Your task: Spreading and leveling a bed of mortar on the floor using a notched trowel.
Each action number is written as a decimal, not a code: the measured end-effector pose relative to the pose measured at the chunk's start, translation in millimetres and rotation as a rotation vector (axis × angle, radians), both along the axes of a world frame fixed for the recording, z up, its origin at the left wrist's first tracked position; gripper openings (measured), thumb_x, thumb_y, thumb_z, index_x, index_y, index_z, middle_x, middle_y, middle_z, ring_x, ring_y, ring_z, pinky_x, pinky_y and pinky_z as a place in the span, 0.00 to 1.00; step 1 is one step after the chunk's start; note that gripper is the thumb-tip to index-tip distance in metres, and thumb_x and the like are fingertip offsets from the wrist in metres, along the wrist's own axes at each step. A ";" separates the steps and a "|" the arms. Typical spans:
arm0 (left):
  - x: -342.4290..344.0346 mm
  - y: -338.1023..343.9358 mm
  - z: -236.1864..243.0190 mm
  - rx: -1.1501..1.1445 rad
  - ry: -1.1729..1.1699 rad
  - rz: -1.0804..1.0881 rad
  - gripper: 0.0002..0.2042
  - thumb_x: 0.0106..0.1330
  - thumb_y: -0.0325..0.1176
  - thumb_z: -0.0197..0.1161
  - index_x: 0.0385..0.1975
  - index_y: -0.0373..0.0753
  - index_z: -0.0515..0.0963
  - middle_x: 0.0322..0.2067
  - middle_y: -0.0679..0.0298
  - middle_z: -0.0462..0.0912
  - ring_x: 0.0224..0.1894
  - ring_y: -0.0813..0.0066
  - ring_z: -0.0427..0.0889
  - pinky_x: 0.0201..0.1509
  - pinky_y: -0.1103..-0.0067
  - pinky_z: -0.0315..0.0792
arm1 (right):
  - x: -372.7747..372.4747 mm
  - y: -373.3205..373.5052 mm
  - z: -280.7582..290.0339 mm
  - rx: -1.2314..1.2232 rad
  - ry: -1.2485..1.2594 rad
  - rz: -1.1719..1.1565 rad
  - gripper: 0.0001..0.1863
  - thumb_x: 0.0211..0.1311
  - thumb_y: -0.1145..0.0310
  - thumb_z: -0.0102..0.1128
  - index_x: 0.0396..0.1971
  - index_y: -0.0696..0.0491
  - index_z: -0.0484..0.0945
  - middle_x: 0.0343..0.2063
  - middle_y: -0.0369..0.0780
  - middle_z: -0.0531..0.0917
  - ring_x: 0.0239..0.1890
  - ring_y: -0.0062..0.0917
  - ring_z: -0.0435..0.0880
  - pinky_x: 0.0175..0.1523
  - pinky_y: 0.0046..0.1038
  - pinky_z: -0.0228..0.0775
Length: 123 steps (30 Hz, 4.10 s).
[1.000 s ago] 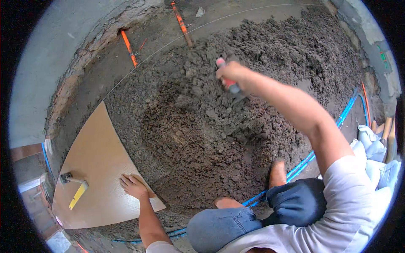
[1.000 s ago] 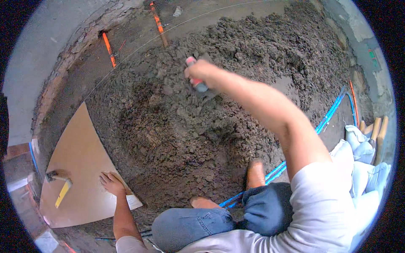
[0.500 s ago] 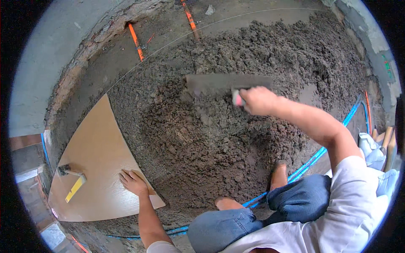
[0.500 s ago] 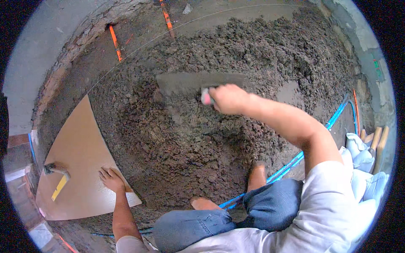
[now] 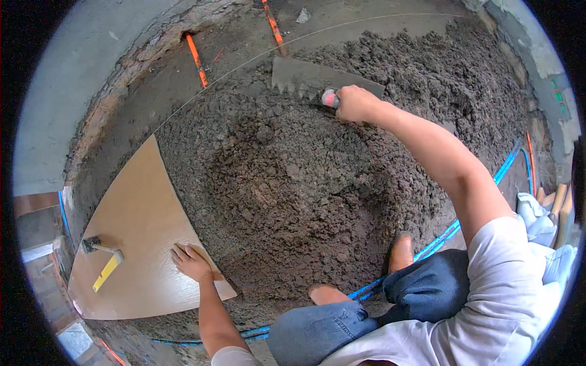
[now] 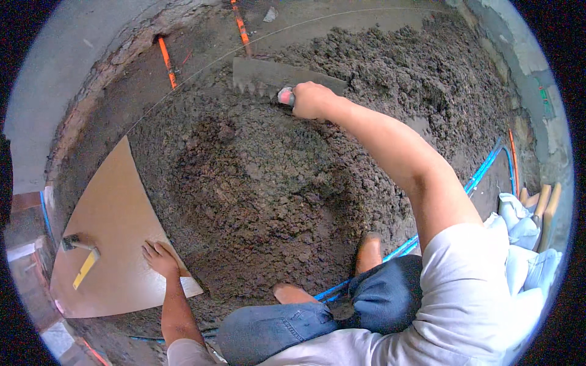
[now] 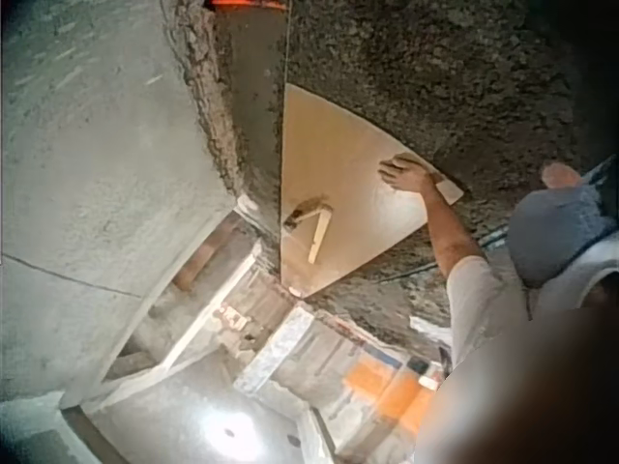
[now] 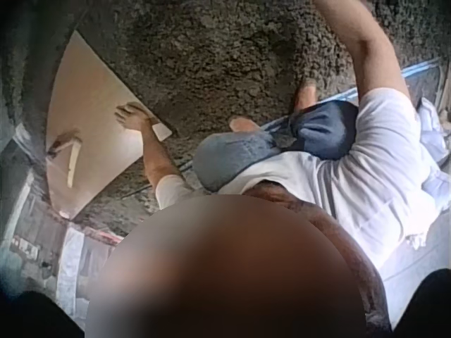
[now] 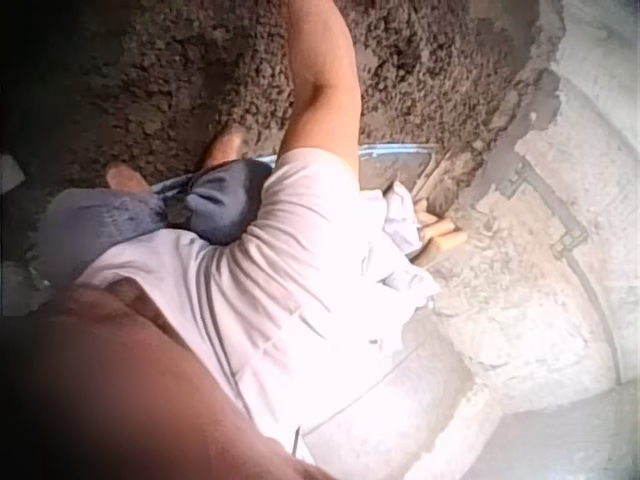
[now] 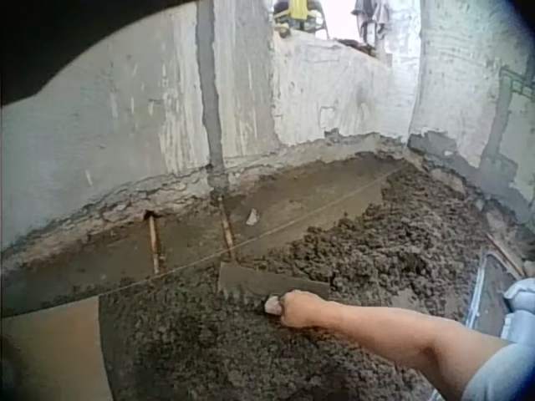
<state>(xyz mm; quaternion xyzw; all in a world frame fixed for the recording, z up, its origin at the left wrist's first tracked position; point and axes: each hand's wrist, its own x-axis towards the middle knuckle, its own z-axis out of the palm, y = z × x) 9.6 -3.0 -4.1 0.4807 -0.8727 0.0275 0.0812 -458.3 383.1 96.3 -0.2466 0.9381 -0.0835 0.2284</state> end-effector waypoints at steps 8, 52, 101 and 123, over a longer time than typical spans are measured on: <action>-5.2 6.8 8.6 0.013 -0.040 0.040 0.26 0.71 0.49 0.38 0.62 0.40 0.62 0.64 0.52 0.58 0.66 0.53 0.56 0.66 0.56 0.50 | -23.4 7.5 6.0 -0.070 -0.099 -0.296 0.11 0.45 0.69 0.56 0.21 0.64 0.77 0.15 0.46 0.80 0.16 0.31 0.81 0.23 0.34 0.75; 12.1 -23.3 -26.0 0.079 -0.276 0.259 0.30 0.71 0.57 0.29 0.68 0.49 0.50 0.68 0.62 0.51 0.69 0.57 0.49 0.68 0.60 0.48 | -80.3 440.1 58.4 0.234 0.390 -1.005 0.24 0.49 0.58 0.53 0.49 0.48 0.76 0.42 0.47 0.81 0.47 0.42 0.79 0.50 0.38 0.71; -19.7 13.5 -21.5 0.000 -0.160 0.271 0.28 0.71 0.55 0.31 0.66 0.49 0.56 0.67 0.58 0.54 0.66 0.51 0.56 0.64 0.55 0.53 | -19.1 157.0 37.4 -0.229 -0.202 -0.451 0.18 0.58 0.56 0.55 0.25 0.58 0.74 0.17 0.41 0.77 0.25 0.32 0.80 0.39 0.37 0.72; -18.2 12.5 -9.4 -0.015 -0.091 0.114 0.26 0.72 0.50 0.34 0.64 0.42 0.59 0.65 0.53 0.55 0.66 0.51 0.55 0.64 0.53 0.50 | -103.3 105.7 15.4 0.459 0.526 0.112 0.10 0.55 0.71 0.53 0.36 0.48 0.80 0.35 0.41 0.83 0.41 0.32 0.83 0.44 0.34 0.74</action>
